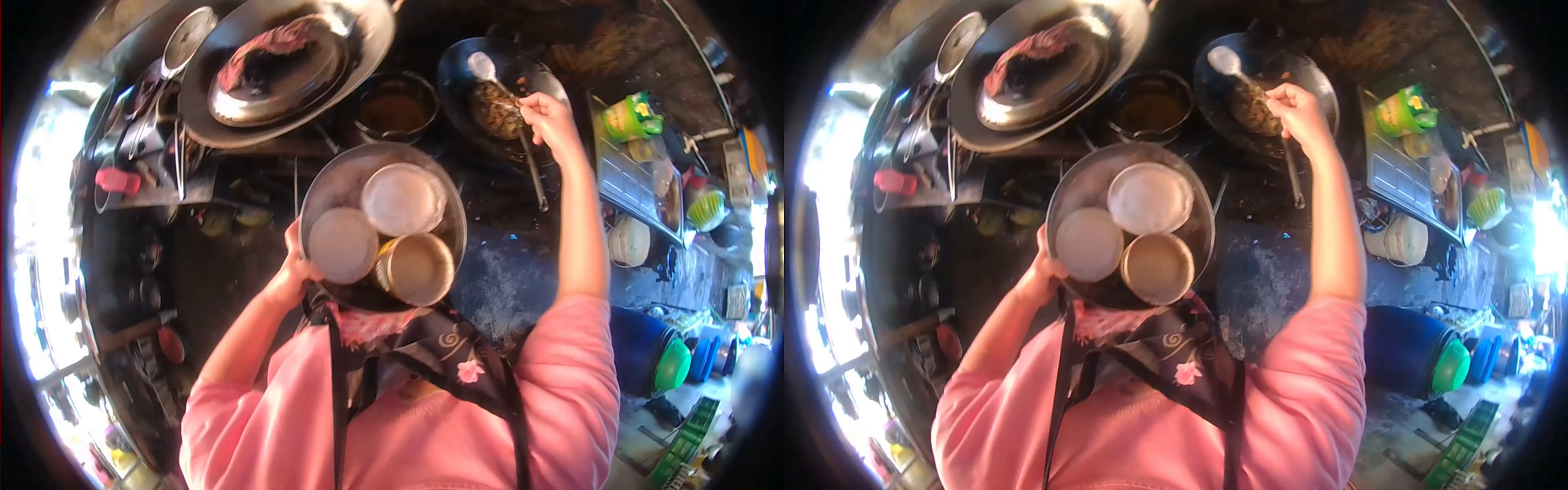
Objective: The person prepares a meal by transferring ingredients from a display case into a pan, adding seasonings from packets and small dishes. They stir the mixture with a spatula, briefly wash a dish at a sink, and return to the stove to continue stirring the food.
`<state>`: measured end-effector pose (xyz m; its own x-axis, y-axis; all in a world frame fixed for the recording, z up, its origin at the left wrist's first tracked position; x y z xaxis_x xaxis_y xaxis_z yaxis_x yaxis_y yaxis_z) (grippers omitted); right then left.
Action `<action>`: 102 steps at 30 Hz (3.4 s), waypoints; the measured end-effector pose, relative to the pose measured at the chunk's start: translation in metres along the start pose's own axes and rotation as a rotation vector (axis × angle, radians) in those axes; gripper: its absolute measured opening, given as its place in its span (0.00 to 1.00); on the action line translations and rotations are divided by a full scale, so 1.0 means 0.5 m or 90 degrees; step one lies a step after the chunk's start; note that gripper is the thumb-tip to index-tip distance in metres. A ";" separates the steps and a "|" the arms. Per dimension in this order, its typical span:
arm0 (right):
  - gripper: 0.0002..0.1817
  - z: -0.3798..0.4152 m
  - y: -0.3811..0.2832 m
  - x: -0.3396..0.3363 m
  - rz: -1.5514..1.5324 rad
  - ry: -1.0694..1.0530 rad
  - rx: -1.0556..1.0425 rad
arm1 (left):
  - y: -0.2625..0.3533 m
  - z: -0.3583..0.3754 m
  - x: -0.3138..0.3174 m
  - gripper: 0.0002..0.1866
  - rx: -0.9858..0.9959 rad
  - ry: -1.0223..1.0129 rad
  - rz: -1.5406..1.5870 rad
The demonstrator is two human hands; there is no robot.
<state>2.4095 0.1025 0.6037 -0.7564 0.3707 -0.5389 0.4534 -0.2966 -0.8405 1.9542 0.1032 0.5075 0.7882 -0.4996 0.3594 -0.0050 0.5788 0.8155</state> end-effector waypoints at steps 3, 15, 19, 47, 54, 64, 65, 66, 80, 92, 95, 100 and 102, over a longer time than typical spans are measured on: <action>0.05 0.149 -0.217 0.139 0.254 -0.137 -0.285 | 0.018 -0.018 0.013 0.51 -0.006 -0.032 -0.016; 0.05 0.255 -0.191 0.422 0.352 -0.398 -0.351 | 0.030 -0.083 0.067 0.53 -0.002 -0.146 -0.059; 0.08 0.233 -0.178 0.327 0.196 -0.352 -0.238 | 0.025 -0.098 0.054 0.52 -0.011 -0.144 -0.054; 0.13 0.179 -0.180 0.219 0.775 -0.150 -0.196 | 0.027 -0.122 0.016 0.51 0.047 -0.132 -0.050; 0.50 0.402 -0.100 0.265 0.344 -0.202 -0.161 | 0.017 -0.127 0.006 0.46 0.040 -0.136 0.029; 0.60 0.402 -0.123 0.325 -0.021 0.092 -0.161 | 0.010 -0.153 0.020 0.40 -0.004 -0.130 0.059; 0.55 0.410 -0.133 0.317 -0.033 0.122 -0.184 | 0.012 -0.155 0.019 0.40 0.002 -0.132 0.059; 0.54 0.413 -0.137 0.306 -0.059 0.142 -0.184 | 0.012 -0.155 0.019 0.41 -0.001 -0.141 0.056; 0.48 0.092 -0.082 -0.055 0.710 0.358 0.008 | 0.054 -0.079 -0.067 0.48 0.084 -0.106 0.069; 0.50 -0.031 0.045 -0.134 0.717 0.419 0.122 | 0.034 0.018 -0.137 0.47 0.112 0.041 0.119; 0.51 -0.032 0.084 -0.183 0.562 0.525 0.112 | 0.003 0.039 -0.150 0.41 0.136 0.104 0.124; 0.51 -0.030 0.091 -0.220 0.288 0.554 0.001 | -0.055 0.085 -0.129 0.37 0.151 0.174 0.171; 0.50 -0.026 0.029 -0.198 0.261 0.483 -0.068 | -0.061 0.103 -0.106 0.36 0.153 0.186 0.179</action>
<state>2.4970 0.0728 0.6442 -0.0221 0.7505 -0.6606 0.6924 -0.4651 -0.5516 1.8810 0.0788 0.4871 0.8756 -0.1225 0.4672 -0.3589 0.4825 0.7990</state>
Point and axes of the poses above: each hand's wrist, its own z-axis away from the middle knuckle, its own x-axis out of the palm, y = z × x, the point moved 10 cm from there along -z, towards the middle knuckle, and after that the axes turned 6 degrees about z, right-handed, at the moved point
